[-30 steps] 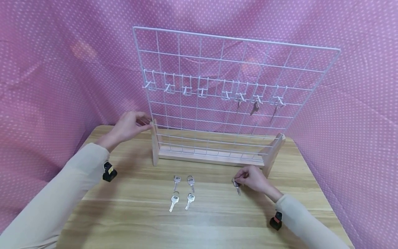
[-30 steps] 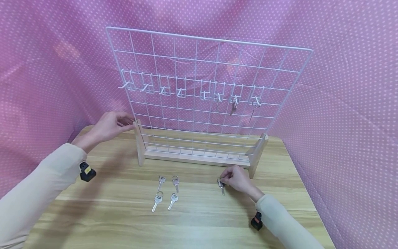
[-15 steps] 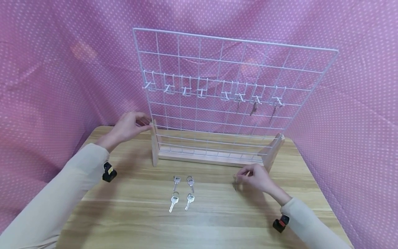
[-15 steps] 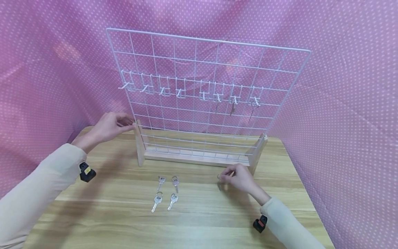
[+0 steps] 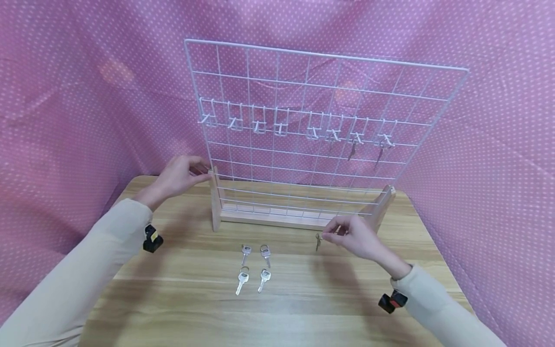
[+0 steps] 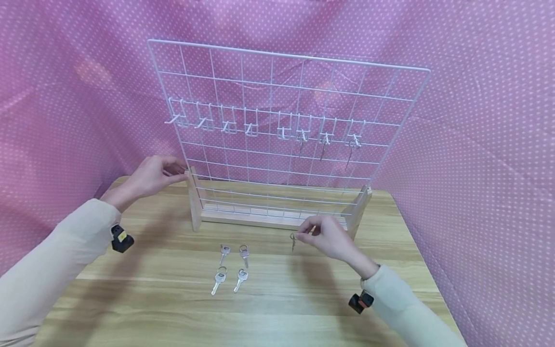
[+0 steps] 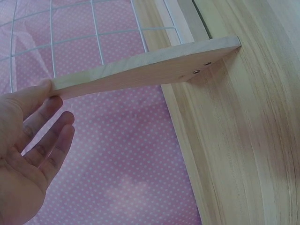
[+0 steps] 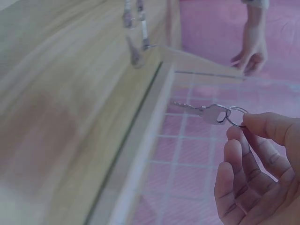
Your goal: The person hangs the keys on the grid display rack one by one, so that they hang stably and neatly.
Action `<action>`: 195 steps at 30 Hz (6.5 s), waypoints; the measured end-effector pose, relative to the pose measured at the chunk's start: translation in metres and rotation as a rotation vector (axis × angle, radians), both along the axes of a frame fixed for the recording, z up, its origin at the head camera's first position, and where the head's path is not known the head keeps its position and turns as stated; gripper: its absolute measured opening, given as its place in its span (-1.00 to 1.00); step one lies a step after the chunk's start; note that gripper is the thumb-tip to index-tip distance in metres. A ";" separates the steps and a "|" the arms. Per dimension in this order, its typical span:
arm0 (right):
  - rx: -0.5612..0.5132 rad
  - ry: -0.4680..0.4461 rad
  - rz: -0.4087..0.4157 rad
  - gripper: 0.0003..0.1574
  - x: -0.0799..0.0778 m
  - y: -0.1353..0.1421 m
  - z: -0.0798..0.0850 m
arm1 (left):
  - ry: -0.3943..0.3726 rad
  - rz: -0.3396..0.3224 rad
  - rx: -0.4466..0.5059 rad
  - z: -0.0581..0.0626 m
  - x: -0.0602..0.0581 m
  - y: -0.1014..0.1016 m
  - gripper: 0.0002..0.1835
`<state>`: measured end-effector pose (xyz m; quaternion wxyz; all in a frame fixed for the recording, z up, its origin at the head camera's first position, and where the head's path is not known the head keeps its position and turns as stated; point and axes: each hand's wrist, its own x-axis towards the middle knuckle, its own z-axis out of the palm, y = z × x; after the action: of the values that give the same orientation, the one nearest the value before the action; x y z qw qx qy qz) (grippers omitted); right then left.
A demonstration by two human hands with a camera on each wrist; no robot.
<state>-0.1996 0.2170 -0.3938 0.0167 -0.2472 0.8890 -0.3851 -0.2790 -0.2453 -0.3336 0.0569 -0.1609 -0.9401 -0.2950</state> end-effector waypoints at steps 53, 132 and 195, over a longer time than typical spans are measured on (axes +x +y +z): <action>0.235 0.416 -0.064 -0.93 -0.026 -0.057 0.229 | 0.002 0.012 -0.001 -0.003 0.000 -0.002 -0.69; 0.248 0.194 -0.351 -0.62 -0.032 0.150 0.056 | -0.019 0.014 0.012 -0.007 0.001 -0.002 -0.66; 0.237 0.071 -0.312 -0.47 -0.062 0.147 0.051 | -0.154 -0.187 0.022 -0.135 0.113 0.063 -0.70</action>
<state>-0.2619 0.3643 -0.3425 -0.0456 -0.1161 0.9556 -0.2670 -0.1657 -0.1824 -0.4682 -0.0416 -0.2243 -0.9193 -0.3206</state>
